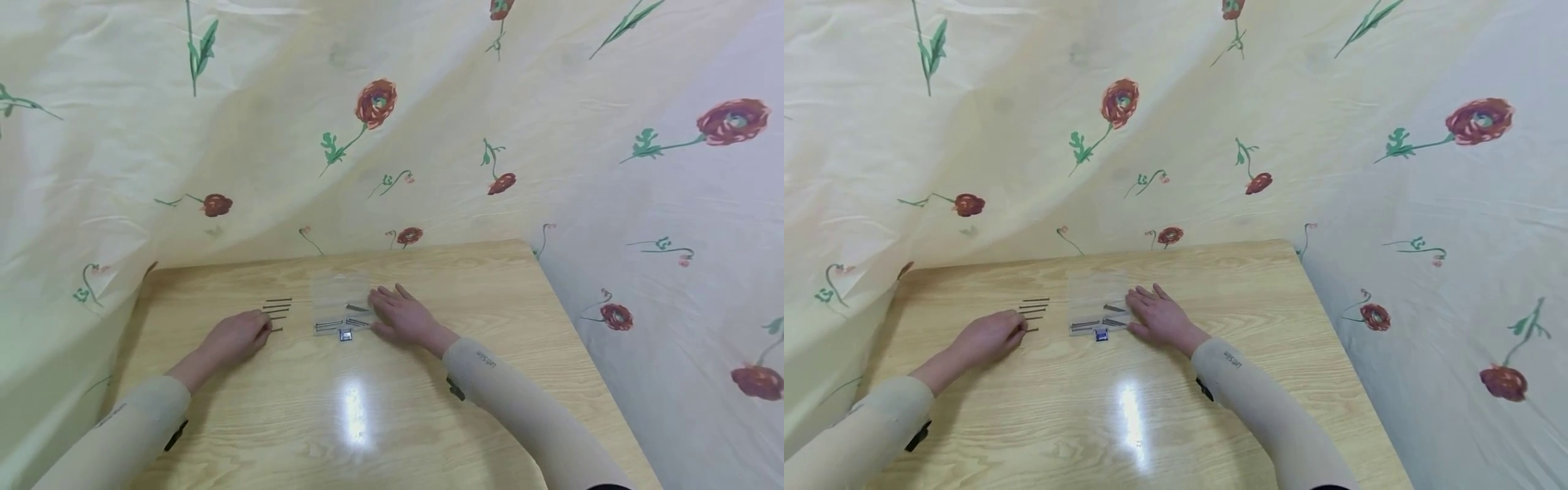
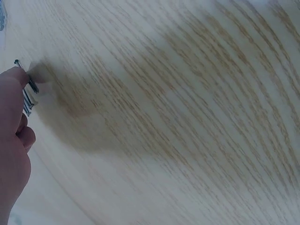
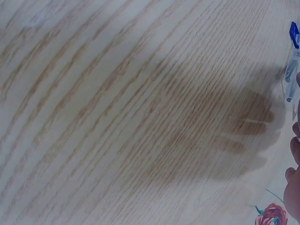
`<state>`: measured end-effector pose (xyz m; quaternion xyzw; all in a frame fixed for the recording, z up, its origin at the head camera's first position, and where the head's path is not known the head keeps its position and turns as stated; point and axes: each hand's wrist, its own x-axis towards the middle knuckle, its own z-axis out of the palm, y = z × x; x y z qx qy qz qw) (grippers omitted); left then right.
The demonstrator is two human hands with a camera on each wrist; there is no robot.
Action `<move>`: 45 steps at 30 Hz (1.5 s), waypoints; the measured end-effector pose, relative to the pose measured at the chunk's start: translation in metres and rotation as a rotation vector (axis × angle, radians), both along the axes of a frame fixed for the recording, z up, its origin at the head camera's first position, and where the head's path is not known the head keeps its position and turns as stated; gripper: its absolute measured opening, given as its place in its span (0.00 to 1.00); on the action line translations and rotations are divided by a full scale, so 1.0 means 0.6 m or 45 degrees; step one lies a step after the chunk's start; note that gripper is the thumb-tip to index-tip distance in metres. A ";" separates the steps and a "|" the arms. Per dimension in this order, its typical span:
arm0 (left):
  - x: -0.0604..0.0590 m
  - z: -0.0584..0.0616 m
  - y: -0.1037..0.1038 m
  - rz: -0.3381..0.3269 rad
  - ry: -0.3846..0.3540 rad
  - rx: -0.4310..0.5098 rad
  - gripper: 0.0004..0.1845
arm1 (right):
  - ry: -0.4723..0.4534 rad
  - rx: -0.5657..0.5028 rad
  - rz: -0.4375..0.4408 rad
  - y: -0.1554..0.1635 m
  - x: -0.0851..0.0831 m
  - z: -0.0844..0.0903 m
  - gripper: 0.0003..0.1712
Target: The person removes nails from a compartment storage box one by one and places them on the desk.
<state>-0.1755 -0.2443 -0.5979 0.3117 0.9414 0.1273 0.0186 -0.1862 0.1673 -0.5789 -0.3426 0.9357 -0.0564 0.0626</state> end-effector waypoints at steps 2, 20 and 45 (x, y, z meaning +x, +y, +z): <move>0.000 -0.001 0.001 0.010 0.006 0.007 0.03 | 0.000 -0.006 0.001 0.000 -0.001 0.001 0.40; 0.005 -0.006 0.004 0.013 0.048 0.044 0.04 | -0.012 -0.001 0.012 0.001 -0.003 0.002 0.40; -0.043 0.061 0.109 -0.131 0.048 0.164 0.09 | -0.026 -0.021 0.000 0.006 0.008 0.004 0.40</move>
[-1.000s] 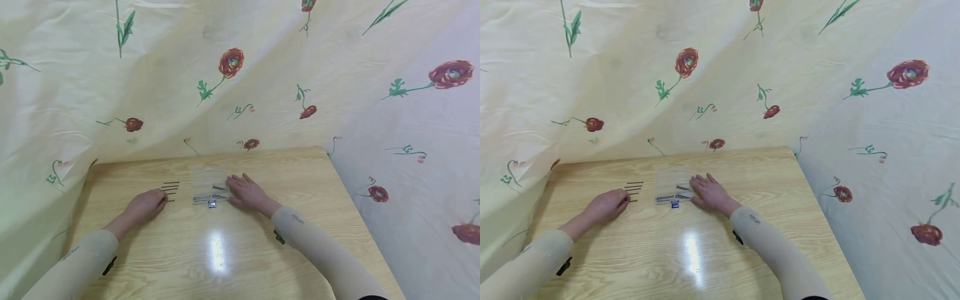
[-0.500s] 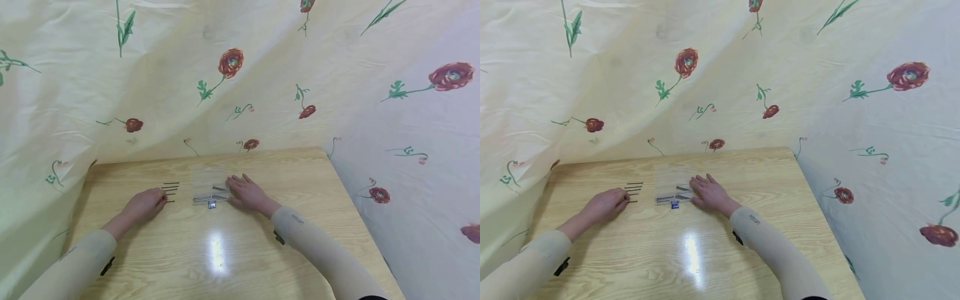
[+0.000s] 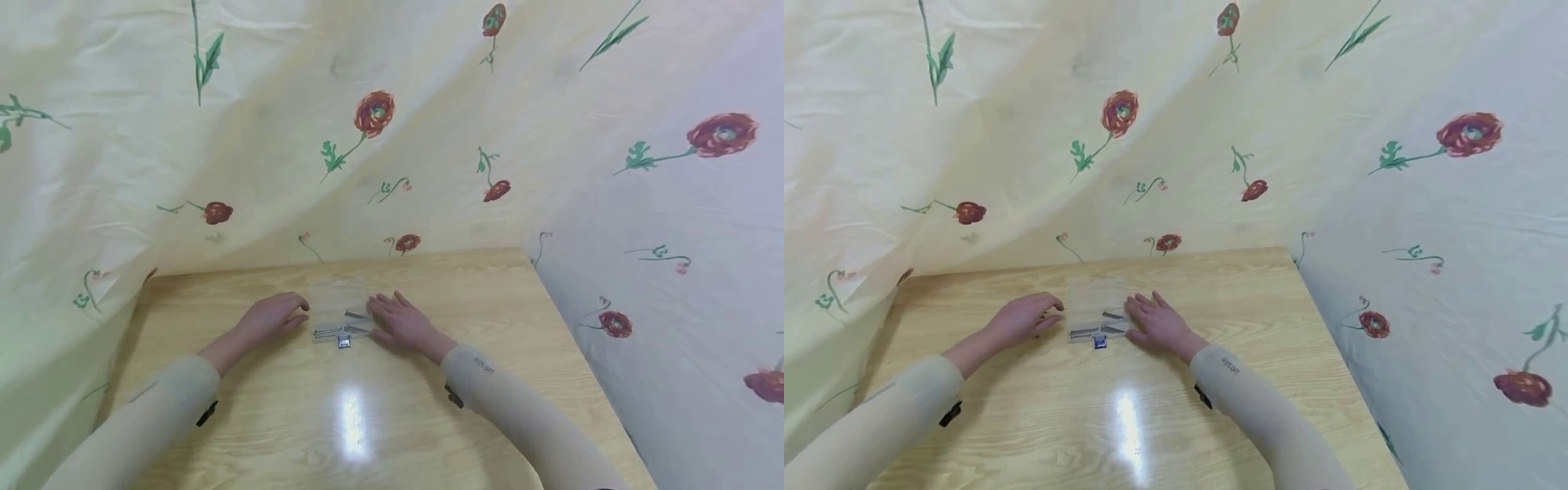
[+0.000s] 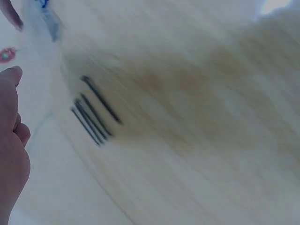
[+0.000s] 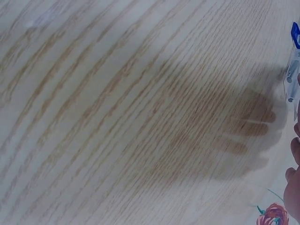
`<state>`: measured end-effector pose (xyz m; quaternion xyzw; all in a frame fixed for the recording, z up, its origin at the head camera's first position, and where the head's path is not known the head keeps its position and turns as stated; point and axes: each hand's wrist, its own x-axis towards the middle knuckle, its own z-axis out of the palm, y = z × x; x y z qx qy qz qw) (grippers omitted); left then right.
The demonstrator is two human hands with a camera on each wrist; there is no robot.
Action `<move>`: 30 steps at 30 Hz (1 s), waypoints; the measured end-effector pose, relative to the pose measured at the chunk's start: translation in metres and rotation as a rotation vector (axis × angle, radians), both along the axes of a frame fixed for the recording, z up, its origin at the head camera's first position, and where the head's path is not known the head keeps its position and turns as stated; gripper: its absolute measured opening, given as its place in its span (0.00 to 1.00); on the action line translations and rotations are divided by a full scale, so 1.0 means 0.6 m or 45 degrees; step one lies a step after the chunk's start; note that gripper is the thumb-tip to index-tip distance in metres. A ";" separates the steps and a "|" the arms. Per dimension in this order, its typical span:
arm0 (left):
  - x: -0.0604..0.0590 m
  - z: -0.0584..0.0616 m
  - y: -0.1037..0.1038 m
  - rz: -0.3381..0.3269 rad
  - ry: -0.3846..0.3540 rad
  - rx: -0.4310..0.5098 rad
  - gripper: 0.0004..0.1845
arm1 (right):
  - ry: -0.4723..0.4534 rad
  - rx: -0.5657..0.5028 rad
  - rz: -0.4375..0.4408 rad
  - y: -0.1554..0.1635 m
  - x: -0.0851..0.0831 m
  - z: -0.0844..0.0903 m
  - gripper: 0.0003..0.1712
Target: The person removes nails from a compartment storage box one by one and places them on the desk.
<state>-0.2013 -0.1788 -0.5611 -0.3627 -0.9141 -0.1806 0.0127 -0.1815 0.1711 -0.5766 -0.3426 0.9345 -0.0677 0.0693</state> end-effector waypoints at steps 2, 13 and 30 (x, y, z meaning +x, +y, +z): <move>-0.009 0.002 0.023 -0.034 -0.003 0.012 0.10 | -0.004 0.001 -0.003 0.001 0.002 0.000 0.41; -0.040 -0.016 0.105 -0.130 -0.153 0.084 0.12 | -0.005 0.012 -0.019 0.000 0.004 0.004 0.40; -0.068 -0.039 0.136 -0.263 -0.160 -0.006 0.10 | 0.009 0.045 -0.012 -0.003 0.003 0.002 0.40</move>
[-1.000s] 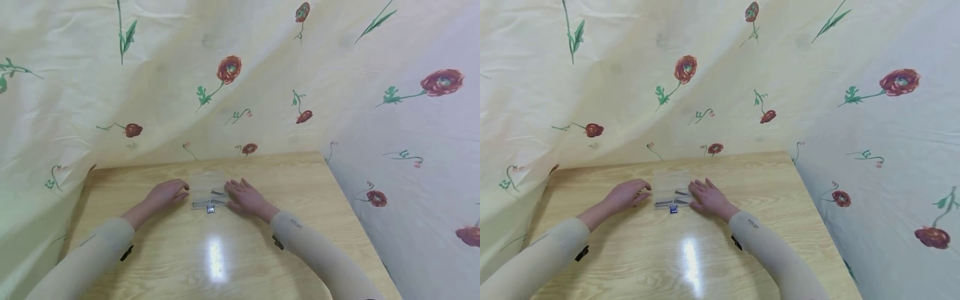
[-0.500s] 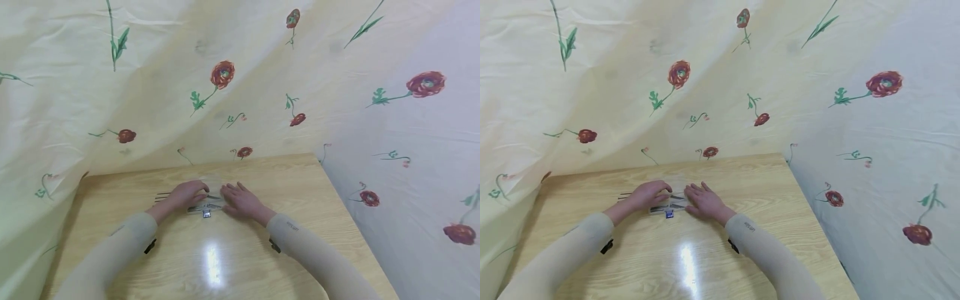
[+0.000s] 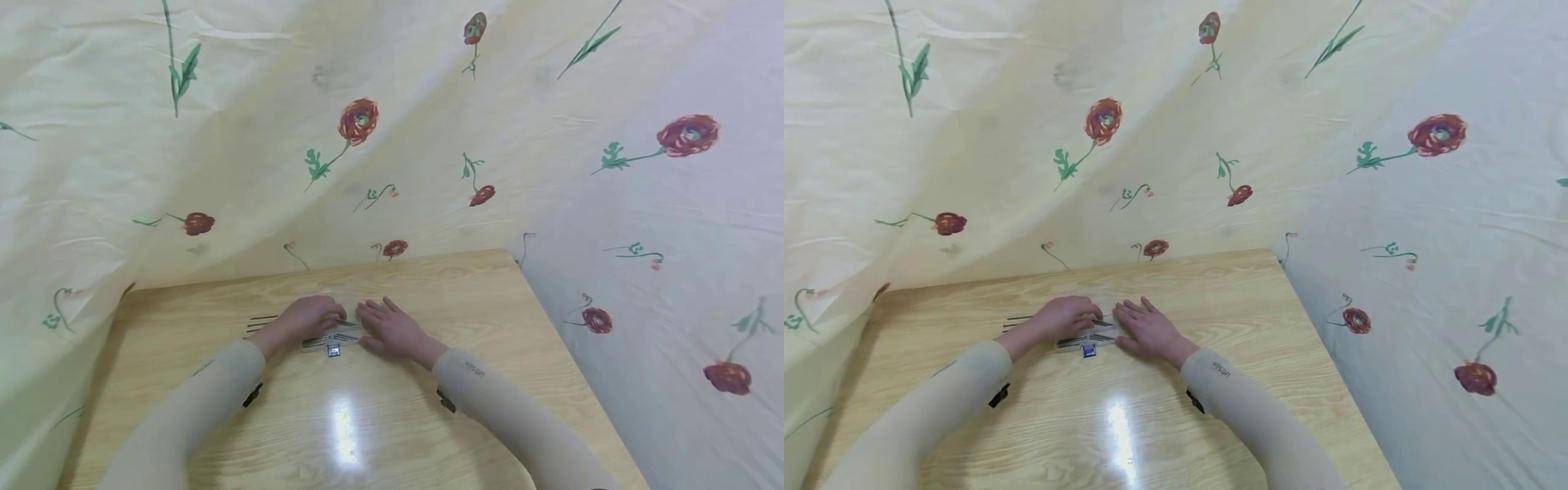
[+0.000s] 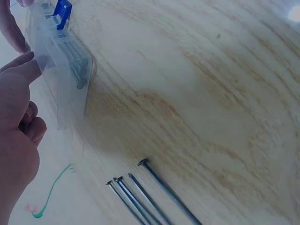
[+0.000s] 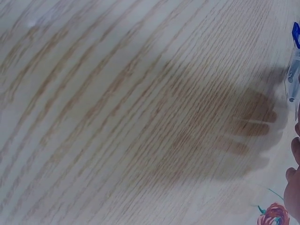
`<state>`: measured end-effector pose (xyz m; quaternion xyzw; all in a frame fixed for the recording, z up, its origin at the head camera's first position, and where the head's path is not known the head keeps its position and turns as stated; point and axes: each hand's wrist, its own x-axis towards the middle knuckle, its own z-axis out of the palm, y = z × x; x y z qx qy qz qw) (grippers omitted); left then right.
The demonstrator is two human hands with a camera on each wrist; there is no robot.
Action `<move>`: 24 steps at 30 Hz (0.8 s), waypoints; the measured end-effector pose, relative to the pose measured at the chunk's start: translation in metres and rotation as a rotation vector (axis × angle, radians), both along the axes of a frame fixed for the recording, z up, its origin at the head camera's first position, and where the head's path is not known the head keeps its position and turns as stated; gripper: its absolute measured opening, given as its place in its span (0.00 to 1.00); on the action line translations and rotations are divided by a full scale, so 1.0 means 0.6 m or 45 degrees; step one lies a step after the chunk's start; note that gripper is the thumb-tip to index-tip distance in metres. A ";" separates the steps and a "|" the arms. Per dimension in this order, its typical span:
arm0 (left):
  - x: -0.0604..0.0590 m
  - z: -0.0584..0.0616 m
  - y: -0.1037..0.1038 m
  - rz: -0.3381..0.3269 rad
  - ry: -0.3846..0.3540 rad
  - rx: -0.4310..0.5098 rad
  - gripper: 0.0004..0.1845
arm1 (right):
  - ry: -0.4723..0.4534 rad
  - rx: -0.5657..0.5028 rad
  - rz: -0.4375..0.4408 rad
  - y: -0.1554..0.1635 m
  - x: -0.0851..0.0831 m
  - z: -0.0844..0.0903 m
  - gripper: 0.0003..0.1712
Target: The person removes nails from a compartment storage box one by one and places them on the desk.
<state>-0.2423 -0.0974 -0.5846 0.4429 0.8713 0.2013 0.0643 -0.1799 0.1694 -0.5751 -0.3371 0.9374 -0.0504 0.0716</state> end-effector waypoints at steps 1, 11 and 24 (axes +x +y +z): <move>-0.001 -0.001 0.000 -0.006 -0.001 -0.003 0.10 | 0.000 0.000 0.001 -0.001 0.000 0.001 0.40; -0.004 -0.005 0.002 -0.066 0.081 0.027 0.10 | -0.008 0.028 -0.006 -0.004 0.000 0.003 0.40; -0.010 -0.008 0.013 -0.083 0.031 -0.015 0.09 | -0.019 0.016 -0.011 -0.002 0.000 0.001 0.40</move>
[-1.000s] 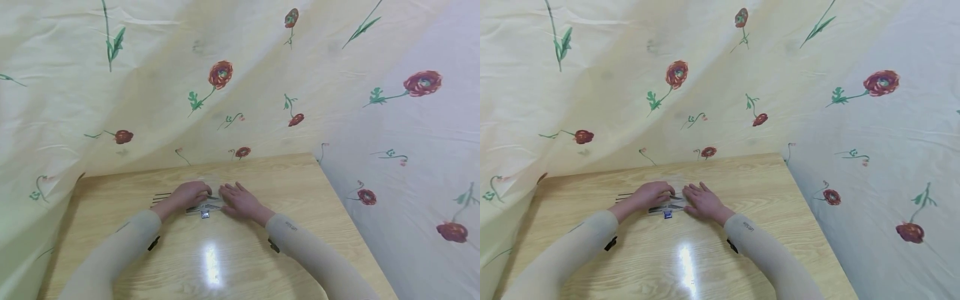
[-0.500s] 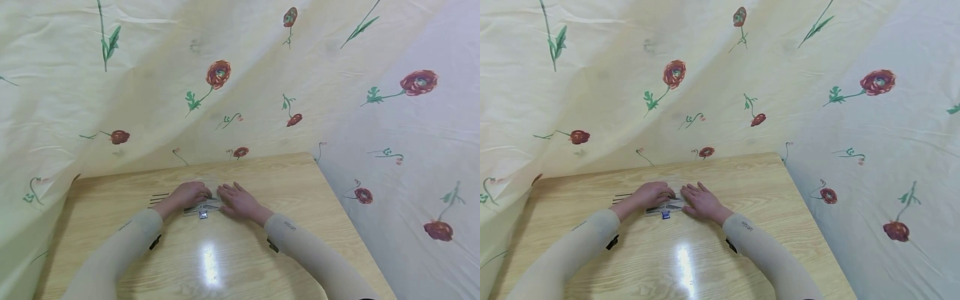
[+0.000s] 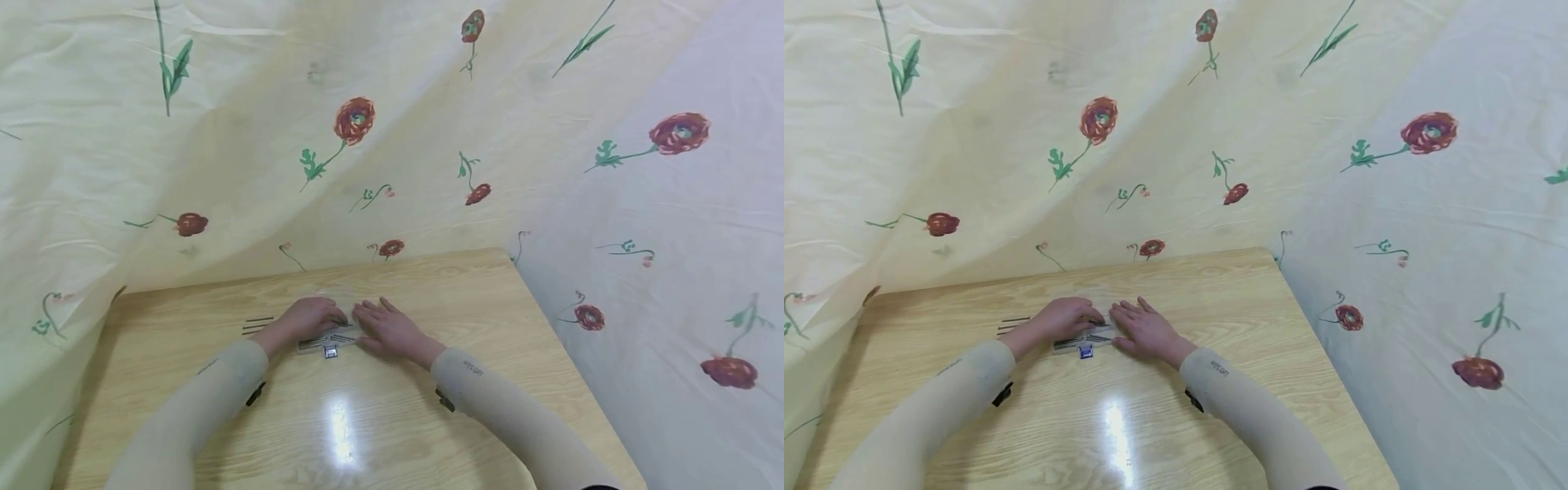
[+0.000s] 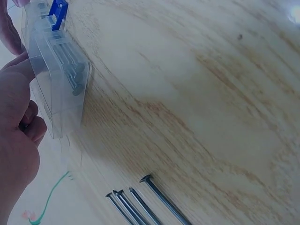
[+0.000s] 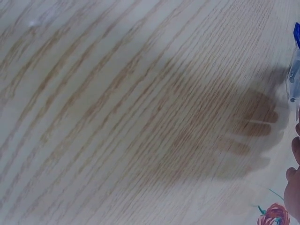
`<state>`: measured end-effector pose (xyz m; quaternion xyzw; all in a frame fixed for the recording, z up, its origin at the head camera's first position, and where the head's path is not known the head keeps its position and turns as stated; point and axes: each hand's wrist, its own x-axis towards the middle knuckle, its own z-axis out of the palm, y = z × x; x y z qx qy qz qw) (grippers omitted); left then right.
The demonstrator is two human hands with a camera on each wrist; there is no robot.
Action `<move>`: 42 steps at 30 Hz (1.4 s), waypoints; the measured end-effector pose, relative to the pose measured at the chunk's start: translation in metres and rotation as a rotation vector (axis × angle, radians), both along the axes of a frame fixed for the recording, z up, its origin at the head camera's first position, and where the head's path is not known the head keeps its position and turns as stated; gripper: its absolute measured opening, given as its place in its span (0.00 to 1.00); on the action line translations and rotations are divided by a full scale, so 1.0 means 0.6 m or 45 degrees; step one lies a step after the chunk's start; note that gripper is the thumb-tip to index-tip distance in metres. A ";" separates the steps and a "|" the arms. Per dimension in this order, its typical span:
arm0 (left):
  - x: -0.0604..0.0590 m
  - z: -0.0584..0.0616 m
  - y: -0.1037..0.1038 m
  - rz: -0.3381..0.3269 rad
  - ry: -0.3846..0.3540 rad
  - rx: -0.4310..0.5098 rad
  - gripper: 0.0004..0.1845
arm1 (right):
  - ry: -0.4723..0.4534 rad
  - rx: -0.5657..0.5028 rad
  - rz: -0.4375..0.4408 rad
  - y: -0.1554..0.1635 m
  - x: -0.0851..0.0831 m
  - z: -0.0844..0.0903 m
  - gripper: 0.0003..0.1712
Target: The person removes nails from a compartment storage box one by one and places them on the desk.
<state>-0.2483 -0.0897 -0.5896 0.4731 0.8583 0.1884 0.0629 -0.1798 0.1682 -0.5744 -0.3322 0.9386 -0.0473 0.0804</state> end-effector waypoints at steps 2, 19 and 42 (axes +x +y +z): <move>-0.001 0.000 -0.001 0.003 0.000 0.014 0.08 | 0.007 0.006 0.002 0.000 -0.001 0.000 0.40; 0.010 0.011 0.000 0.065 -0.074 0.002 0.04 | -0.012 0.009 0.004 -0.005 0.001 0.003 0.40; 0.028 0.070 -0.026 0.245 -0.189 0.132 0.03 | 0.043 -0.001 0.002 0.002 0.005 0.002 0.40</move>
